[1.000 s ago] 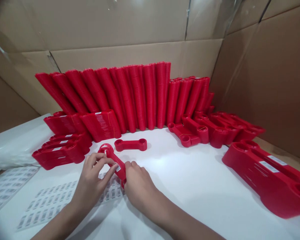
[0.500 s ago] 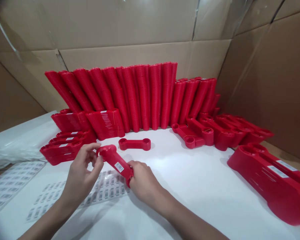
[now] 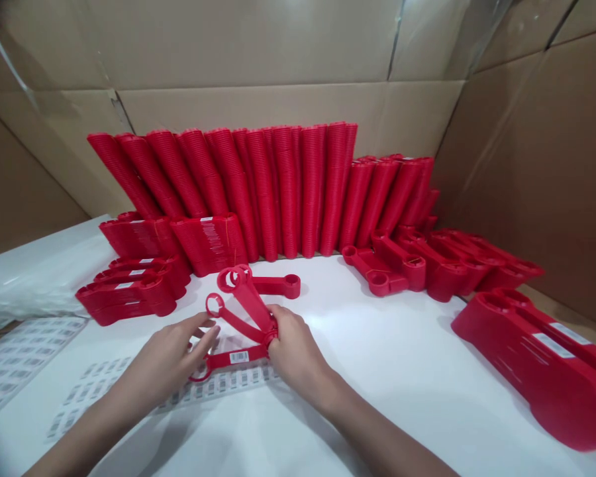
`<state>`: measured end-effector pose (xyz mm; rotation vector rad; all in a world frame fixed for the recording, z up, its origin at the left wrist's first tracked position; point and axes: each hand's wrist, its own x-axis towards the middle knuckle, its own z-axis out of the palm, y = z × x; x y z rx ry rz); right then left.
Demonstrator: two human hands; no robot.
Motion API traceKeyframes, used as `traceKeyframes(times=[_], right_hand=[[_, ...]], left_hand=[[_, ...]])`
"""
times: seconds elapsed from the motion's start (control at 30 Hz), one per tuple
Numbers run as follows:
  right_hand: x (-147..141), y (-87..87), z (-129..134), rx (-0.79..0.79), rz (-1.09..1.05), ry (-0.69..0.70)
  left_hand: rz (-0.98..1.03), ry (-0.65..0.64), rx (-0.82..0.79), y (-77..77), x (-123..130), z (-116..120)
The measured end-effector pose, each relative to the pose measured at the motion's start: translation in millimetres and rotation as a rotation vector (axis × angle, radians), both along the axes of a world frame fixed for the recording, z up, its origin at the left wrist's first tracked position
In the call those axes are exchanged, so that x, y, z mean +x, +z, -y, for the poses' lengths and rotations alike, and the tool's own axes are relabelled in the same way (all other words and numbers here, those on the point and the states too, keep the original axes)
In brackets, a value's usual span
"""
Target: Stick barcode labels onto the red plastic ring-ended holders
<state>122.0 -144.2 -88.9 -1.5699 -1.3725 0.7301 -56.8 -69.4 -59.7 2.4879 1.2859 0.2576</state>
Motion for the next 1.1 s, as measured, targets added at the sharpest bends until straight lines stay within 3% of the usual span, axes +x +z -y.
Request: traceKeyframes(times=[0.2, 0.33, 0.43, 0.67, 0.73, 0.93, 1.1], right_hand=[[3, -4.3, -2, -0.009, 0.044, -0.015], [-3, -2.8, 3, -0.037, 0.075, 0.120], [-5, -3.0, 5, -0.072, 0.064, 0.136], [-6, -8.3, 4, -0.182, 0.013, 0.124], [-6, -8.0, 4, -0.199, 0.004, 0.113], [-8, -3.4, 5, -0.235, 0.078, 0.027], [-11, -2.3, 4, -0.227, 0.128, 0.017]], left_hand=[[0.085, -0.141, 0.039, -4.7, 3, 7], [0.139, -0.077, 0.129, 2.0, 4, 8], [0.031, 0.000, 0.126, 3.4, -2, -2], [-0.026, -0.183, 0.042, -25.6, -9, -19], [0.022, -0.176, -0.013, -21.8, -8, -18], [0.363, -0.212, -0.208, 17.2, -1, 1], [0.516, -0.102, -0.217, 14.3, 16, 17]])
